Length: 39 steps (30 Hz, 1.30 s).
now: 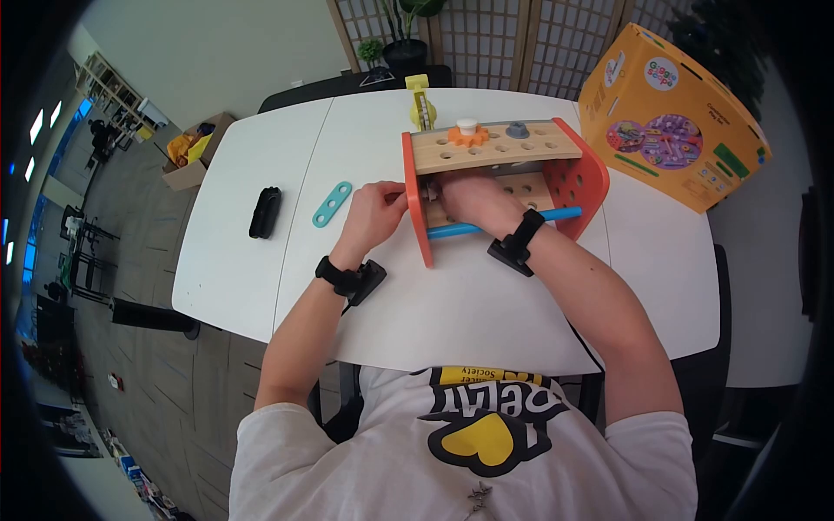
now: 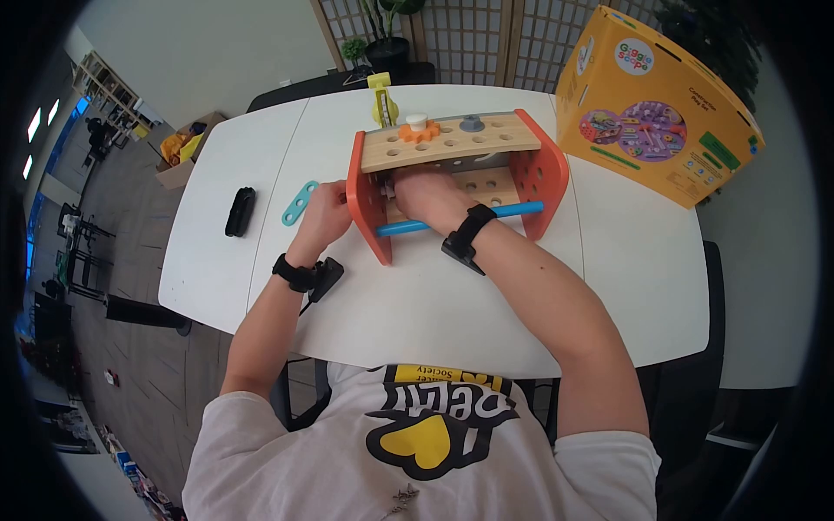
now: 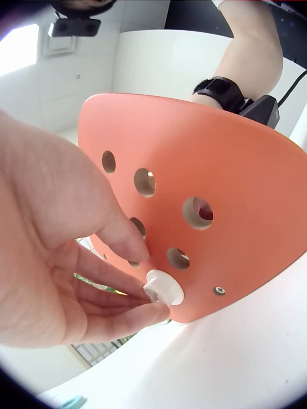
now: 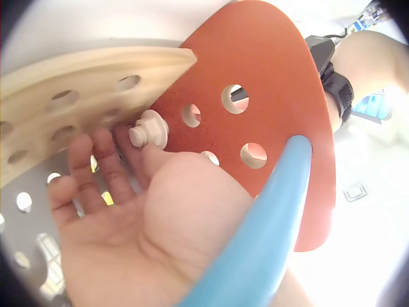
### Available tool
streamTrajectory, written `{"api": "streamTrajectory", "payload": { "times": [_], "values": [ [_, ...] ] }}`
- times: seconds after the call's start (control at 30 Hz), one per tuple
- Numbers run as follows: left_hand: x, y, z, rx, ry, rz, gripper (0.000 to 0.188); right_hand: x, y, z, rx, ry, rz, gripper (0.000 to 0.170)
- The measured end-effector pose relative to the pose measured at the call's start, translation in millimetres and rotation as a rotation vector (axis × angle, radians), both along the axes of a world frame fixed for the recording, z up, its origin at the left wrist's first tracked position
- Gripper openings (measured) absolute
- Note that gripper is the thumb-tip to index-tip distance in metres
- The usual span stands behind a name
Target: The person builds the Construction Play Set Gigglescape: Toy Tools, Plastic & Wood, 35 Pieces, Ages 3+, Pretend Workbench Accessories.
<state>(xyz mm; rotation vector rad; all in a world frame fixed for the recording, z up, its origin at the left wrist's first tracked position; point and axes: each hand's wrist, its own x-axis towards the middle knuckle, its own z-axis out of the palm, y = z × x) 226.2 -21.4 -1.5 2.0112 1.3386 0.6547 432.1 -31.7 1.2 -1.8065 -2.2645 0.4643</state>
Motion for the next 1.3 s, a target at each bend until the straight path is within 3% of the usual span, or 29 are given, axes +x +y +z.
{"api": "streamTrajectory", "payload": {
  "times": [0.17, 0.37, 0.57, 0.77, 0.97, 1.3],
  "values": [
    [0.2, -0.3, 0.0, -0.011, -0.003, 0.008, 0.038, -6.5, -6.7, 21.7, -0.083, 0.001, -0.027, 0.030],
    [0.0, 0.1, 0.1, 0.014, -0.005, -0.004, 0.037, -0.6, -5.3, 7.5, 0.016, 0.133, 0.049, 0.029],
    [0.5, -0.1, -0.2, 0.006, -0.008, 0.002, 0.036, -4.8, -6.5, 23.2, -0.167, -0.030, 0.049, 0.029],
    [0.0, 0.7, -0.9, 0.001, -0.008, -0.002, 0.037, -2.4, -5.7, 17.1, -0.056, 0.103, 0.041, 0.028],
    [-0.3, 1.0, -0.9, 0.011, 0.004, -0.003, 0.037, 0.3, 3.3, -1.5, -0.072, 0.016, 0.041, 0.030],
    [0.6, -0.5, 1.4, 0.004, 0.007, -0.001, 0.036, -1.8, -7.6, 15.0, -0.023, 0.144, 0.058, 0.030]
  ]
}}
